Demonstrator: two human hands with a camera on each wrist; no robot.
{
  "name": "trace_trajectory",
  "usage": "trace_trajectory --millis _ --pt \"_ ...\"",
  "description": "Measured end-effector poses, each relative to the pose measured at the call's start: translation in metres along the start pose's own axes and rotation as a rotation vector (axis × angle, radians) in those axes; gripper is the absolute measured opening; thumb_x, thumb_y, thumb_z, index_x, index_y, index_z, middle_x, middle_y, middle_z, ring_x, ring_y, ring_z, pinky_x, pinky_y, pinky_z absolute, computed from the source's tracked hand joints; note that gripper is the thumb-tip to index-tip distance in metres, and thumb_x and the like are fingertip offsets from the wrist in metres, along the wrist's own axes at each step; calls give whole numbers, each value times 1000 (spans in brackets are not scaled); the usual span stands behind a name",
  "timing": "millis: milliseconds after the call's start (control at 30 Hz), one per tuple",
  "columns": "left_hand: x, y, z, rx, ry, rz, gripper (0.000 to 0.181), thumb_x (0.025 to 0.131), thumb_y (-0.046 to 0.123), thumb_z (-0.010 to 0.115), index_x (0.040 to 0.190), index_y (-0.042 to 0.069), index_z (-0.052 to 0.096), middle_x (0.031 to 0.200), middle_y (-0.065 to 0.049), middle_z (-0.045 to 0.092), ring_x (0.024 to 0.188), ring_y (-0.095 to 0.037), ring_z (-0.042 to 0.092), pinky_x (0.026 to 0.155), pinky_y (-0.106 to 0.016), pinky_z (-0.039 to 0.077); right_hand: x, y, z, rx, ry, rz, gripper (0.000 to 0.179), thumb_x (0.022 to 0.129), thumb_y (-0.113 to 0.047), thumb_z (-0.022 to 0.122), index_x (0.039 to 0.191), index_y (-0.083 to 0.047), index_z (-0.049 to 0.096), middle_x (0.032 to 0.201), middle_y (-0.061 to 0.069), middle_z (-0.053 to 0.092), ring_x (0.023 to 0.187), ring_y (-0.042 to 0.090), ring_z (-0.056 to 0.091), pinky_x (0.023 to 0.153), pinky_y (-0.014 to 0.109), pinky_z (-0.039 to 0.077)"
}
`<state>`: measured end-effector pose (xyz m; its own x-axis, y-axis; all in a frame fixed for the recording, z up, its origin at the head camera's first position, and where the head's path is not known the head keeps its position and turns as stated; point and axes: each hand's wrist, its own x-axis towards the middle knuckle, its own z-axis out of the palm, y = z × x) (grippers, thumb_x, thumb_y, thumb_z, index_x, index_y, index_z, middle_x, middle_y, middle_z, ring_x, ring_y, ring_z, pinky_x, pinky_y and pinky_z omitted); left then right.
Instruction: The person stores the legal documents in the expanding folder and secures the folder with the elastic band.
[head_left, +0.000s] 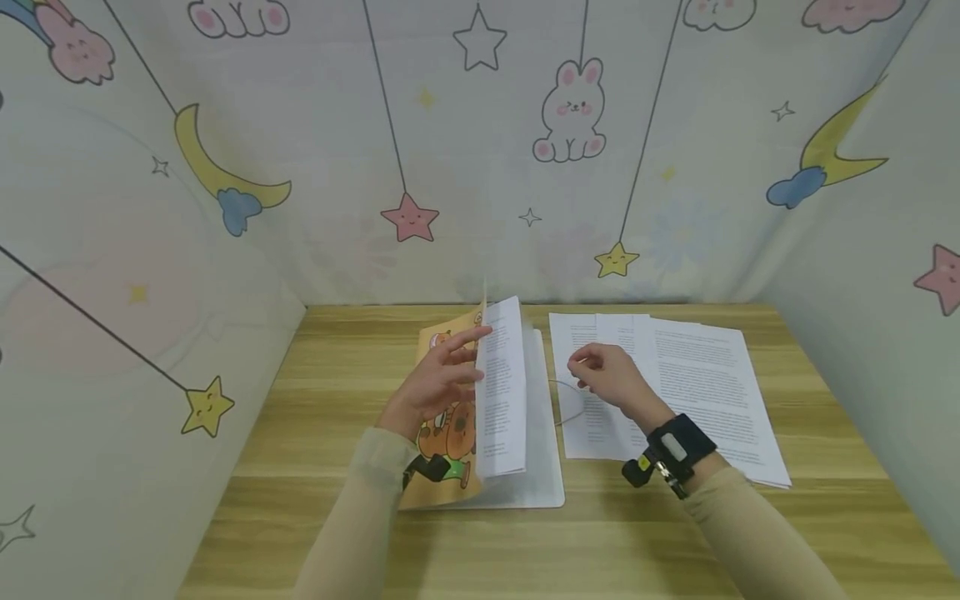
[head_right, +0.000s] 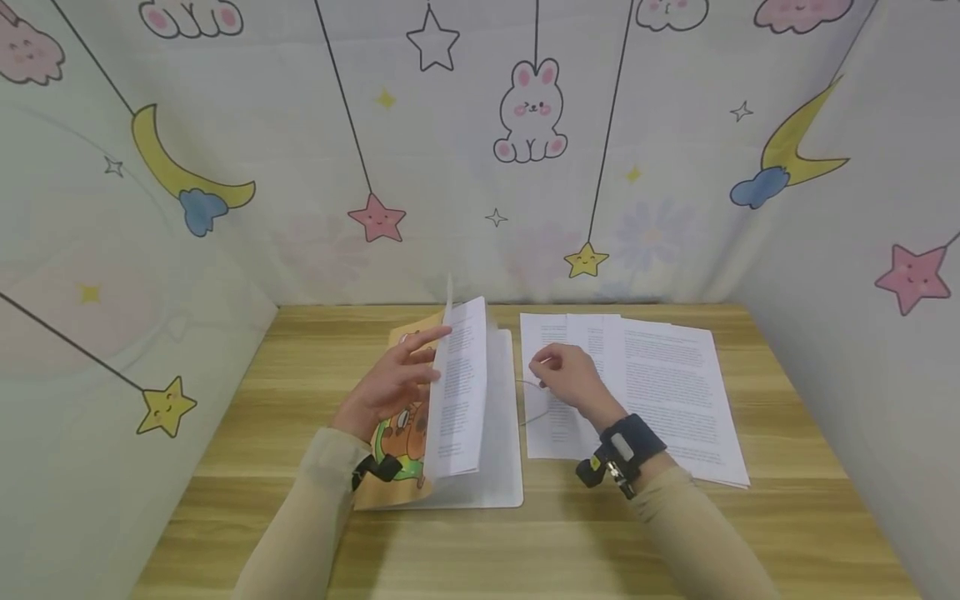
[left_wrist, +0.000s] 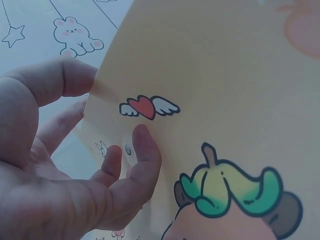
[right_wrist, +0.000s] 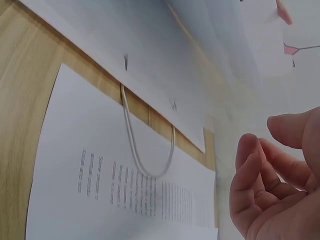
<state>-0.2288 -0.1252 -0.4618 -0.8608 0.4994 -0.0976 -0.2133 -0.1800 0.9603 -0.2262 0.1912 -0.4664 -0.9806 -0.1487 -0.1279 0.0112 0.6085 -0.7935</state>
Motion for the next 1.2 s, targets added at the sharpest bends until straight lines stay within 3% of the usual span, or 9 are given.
trace_trajectory --millis 267,500,1000,1200 --pt "1 -2 -1 19 -14 10 72 98 -8 54 164 13 35 150 -34 40 127 -47 48 87 -46 56 -5 30 -23 -90 74 51 34 103 -29 64 125 -3 68 114 17 73 101 30 68 80 37 53" --pt "1 -2 -1 26 -21 8 71 99 -8 53 164 13 33 151 -34 40 127 -48 48 86 -45 55 -16 55 -43 -148 122 101 38 103 -30 64 127 -1 67 125 23 69 114 37 65 87 43 55" --pt "1 0 -2 19 -6 -6 70 98 -8 55 162 17 40 152 -33 40 130 -49 46 88 -46 55 -34 106 -86 -242 208 222 49 103 -32 63 131 8 61 129 32 63 118 47 60 95 57 50" --pt "1 1 -2 29 -23 2 71 99 -8 52 164 14 35 153 -34 38 131 -50 45 90 -47 53 -44 122 -96 -321 221 253 51 102 -29 62 132 11 56 132 39 57 120 53 56 94 60 49"
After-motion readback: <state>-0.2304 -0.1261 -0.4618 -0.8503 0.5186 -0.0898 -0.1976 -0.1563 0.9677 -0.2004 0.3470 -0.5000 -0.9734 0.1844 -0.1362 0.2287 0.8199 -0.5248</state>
